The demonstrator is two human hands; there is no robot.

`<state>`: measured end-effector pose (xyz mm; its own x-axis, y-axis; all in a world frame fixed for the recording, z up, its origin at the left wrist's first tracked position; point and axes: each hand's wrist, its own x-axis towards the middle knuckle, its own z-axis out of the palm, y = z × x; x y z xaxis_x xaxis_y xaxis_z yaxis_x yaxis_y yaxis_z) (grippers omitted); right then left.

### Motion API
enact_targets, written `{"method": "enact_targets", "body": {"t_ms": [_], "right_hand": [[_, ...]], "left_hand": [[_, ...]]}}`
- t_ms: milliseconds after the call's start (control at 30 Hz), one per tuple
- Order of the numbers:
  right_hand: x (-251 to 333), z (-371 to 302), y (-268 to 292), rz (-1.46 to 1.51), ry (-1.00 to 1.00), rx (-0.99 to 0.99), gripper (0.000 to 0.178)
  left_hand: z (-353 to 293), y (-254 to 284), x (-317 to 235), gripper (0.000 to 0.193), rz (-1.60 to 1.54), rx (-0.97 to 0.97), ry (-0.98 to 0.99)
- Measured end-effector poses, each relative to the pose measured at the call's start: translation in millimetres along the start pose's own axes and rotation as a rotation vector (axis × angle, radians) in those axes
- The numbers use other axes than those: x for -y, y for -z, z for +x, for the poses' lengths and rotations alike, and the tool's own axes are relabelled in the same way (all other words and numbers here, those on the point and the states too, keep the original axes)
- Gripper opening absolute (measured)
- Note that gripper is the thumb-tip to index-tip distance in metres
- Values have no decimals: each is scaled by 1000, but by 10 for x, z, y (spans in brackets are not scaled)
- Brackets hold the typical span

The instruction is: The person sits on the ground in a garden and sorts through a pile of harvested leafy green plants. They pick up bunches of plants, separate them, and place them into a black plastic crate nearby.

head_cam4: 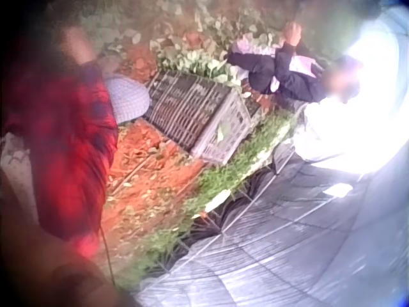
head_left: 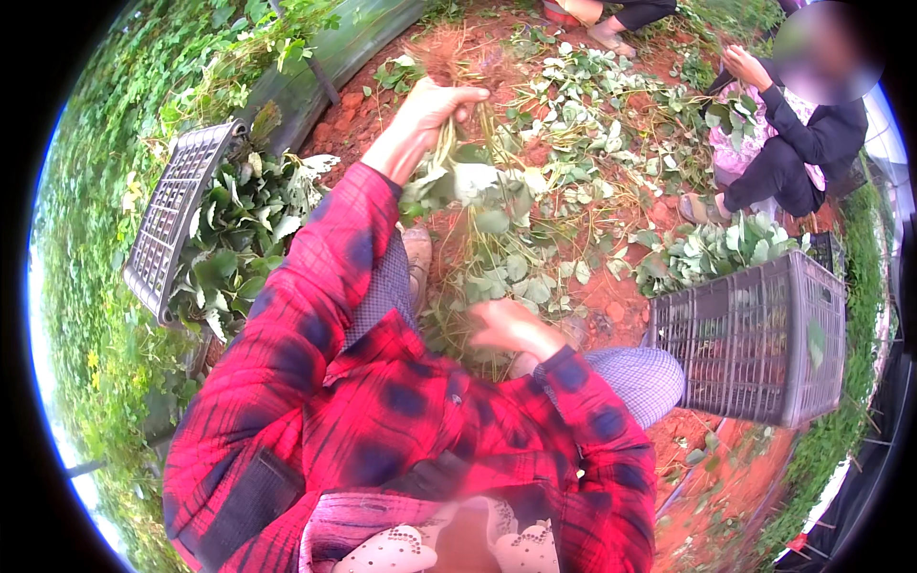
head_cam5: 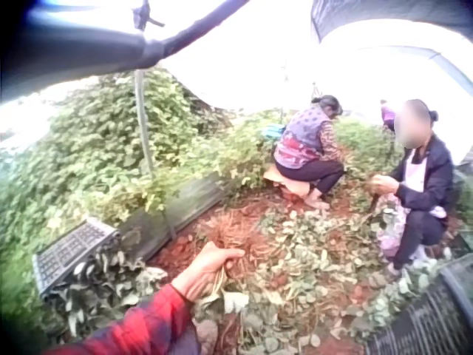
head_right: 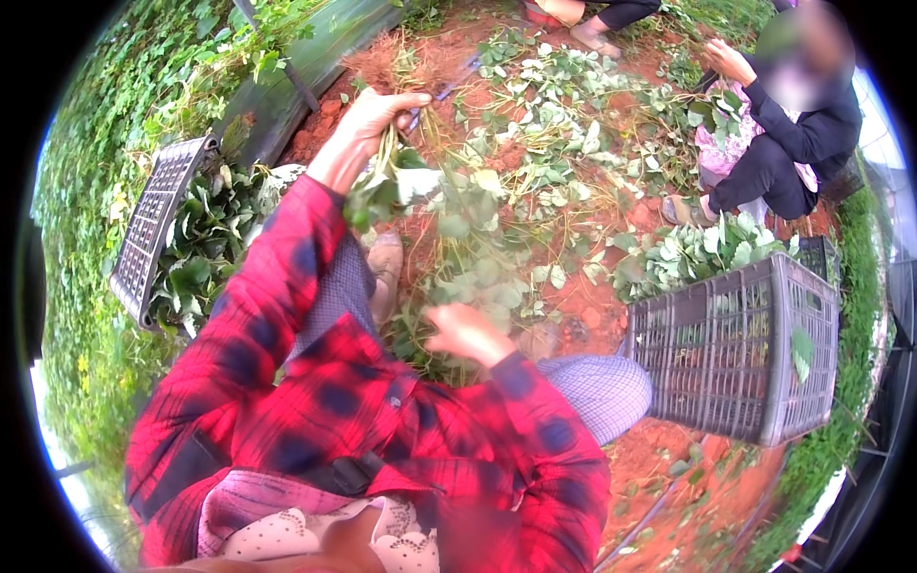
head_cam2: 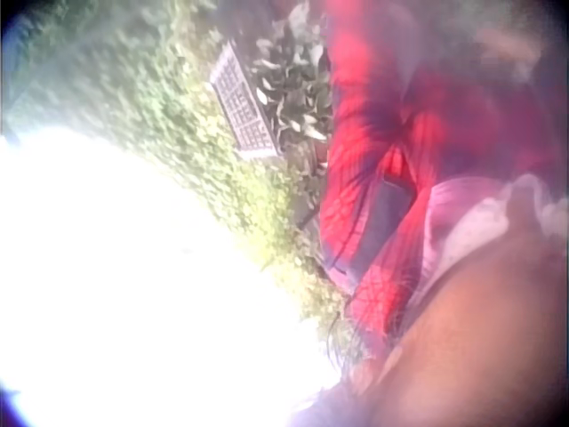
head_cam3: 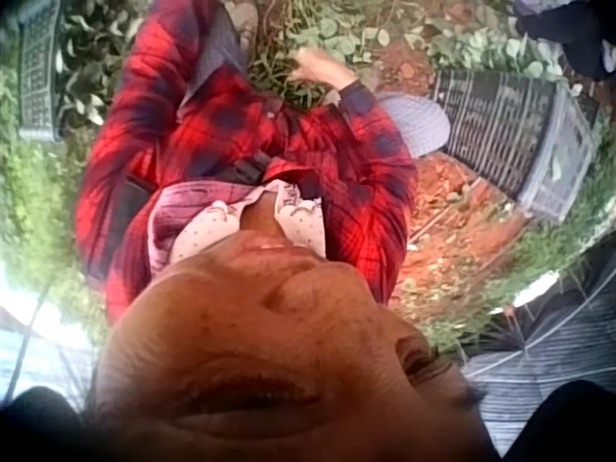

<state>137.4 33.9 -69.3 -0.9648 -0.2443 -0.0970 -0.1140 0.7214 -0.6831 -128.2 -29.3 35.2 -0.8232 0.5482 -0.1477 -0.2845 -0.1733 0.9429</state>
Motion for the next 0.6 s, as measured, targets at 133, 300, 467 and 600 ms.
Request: {"method": "enact_targets", "body": {"t_ms": [133, 300, 467, 600], "right_hand": [[-80, -122, 721, 167, -338, -511, 18], [-10, 77, 1365, 414, -272, -942, 17], [-27, 285, 1480, 403, -194, -923, 19], [110, 424, 1473, 666, -132, -777, 21]], "left_hand": [[-107, 39, -68, 10, 0, 56, 26], [-254, -173, -140, 17, -102, 124, 143], [-300, -210, -175, 25, -173, 407, 264], [-390, -239, -189, 33, -191, 381, 300]]}}
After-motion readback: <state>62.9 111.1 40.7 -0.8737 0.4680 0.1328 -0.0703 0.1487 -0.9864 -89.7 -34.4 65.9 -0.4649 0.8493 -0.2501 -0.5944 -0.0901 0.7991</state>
